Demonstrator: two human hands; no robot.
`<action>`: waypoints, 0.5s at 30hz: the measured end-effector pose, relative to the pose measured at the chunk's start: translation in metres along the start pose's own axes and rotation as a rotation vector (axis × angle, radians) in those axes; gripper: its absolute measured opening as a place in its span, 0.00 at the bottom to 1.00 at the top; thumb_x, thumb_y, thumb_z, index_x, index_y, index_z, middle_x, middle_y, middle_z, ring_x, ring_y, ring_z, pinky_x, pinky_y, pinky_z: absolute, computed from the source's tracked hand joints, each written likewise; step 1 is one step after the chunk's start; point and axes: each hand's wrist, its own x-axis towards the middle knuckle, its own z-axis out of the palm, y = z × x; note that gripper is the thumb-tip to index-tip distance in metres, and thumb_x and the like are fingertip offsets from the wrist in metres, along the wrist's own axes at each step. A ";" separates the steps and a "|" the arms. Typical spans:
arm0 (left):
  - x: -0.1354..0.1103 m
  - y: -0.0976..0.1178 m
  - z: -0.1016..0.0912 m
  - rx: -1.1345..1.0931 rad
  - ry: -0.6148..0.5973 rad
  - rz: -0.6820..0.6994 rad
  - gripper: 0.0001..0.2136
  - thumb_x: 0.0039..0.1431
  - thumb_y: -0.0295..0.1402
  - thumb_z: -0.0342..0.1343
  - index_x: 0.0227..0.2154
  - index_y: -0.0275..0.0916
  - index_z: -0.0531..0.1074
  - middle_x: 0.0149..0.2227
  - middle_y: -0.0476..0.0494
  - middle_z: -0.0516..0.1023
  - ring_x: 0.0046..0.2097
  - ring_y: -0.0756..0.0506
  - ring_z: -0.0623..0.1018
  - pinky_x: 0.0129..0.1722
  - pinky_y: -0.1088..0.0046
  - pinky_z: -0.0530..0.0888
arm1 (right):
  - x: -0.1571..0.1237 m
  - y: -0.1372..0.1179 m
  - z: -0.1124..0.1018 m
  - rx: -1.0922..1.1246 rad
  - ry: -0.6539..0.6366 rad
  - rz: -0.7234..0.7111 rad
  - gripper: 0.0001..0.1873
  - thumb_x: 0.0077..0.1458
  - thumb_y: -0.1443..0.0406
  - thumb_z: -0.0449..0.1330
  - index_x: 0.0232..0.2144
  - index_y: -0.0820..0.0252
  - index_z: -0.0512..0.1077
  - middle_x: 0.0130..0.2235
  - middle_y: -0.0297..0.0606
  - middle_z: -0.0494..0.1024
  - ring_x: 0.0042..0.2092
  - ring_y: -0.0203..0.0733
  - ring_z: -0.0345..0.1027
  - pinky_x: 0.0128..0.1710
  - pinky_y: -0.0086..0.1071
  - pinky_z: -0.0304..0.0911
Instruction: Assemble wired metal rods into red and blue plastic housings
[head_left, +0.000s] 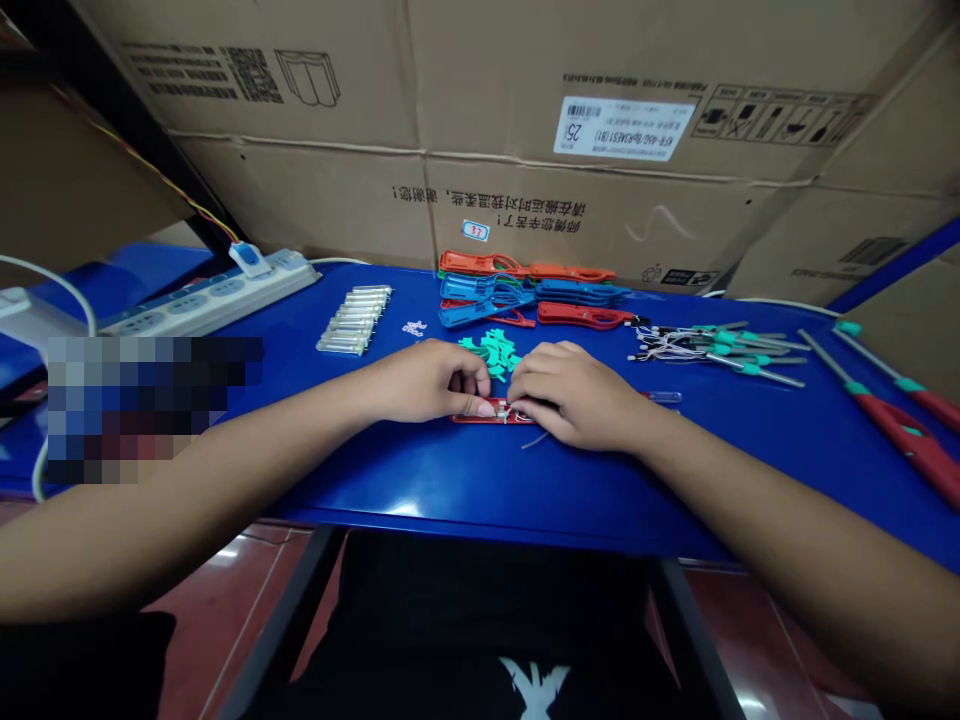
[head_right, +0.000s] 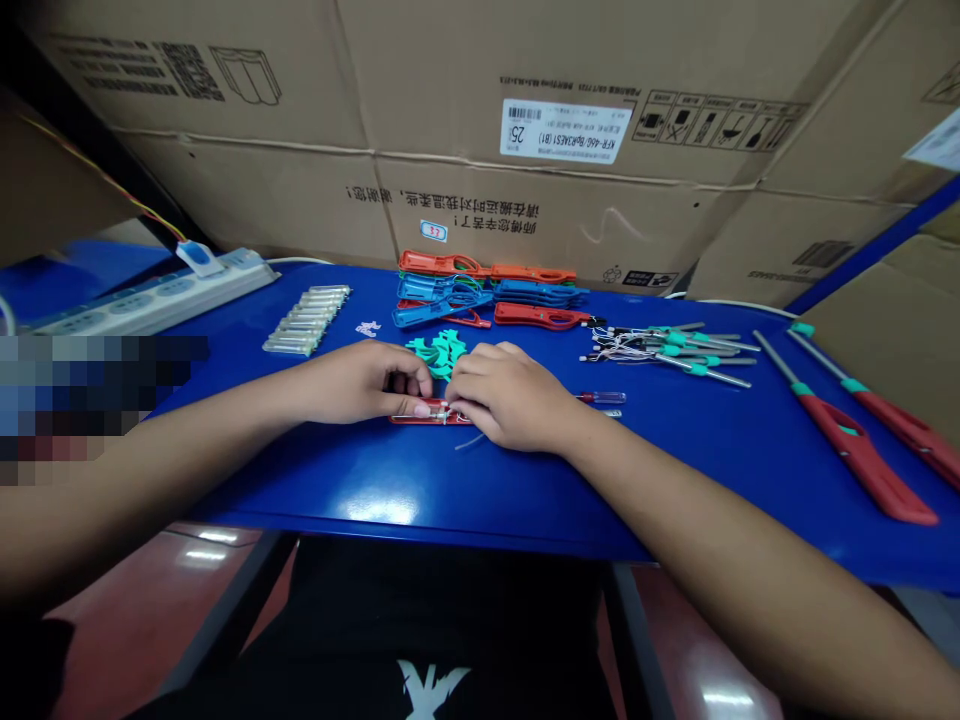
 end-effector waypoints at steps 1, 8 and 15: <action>0.000 -0.001 0.001 0.000 0.001 -0.003 0.12 0.57 0.42 0.62 0.35 0.38 0.76 0.28 0.50 0.77 0.29 0.51 0.75 0.28 0.78 0.67 | -0.001 0.000 0.000 -0.010 0.013 0.003 0.09 0.66 0.64 0.56 0.39 0.59 0.76 0.40 0.41 0.78 0.43 0.44 0.66 0.44 0.39 0.56; 0.001 -0.003 0.001 0.033 0.007 0.004 0.12 0.58 0.43 0.61 0.37 0.39 0.76 0.29 0.50 0.77 0.30 0.51 0.76 0.28 0.78 0.67 | -0.012 -0.005 -0.008 -0.055 0.043 -0.053 0.12 0.65 0.64 0.56 0.44 0.56 0.79 0.45 0.42 0.79 0.46 0.47 0.68 0.47 0.42 0.59; 0.000 0.000 0.001 0.069 0.018 0.041 0.12 0.60 0.42 0.59 0.37 0.38 0.77 0.30 0.49 0.77 0.30 0.51 0.75 0.29 0.77 0.67 | -0.014 -0.012 -0.008 -0.088 -0.058 -0.045 0.15 0.67 0.62 0.55 0.49 0.56 0.78 0.49 0.44 0.77 0.50 0.50 0.67 0.49 0.45 0.60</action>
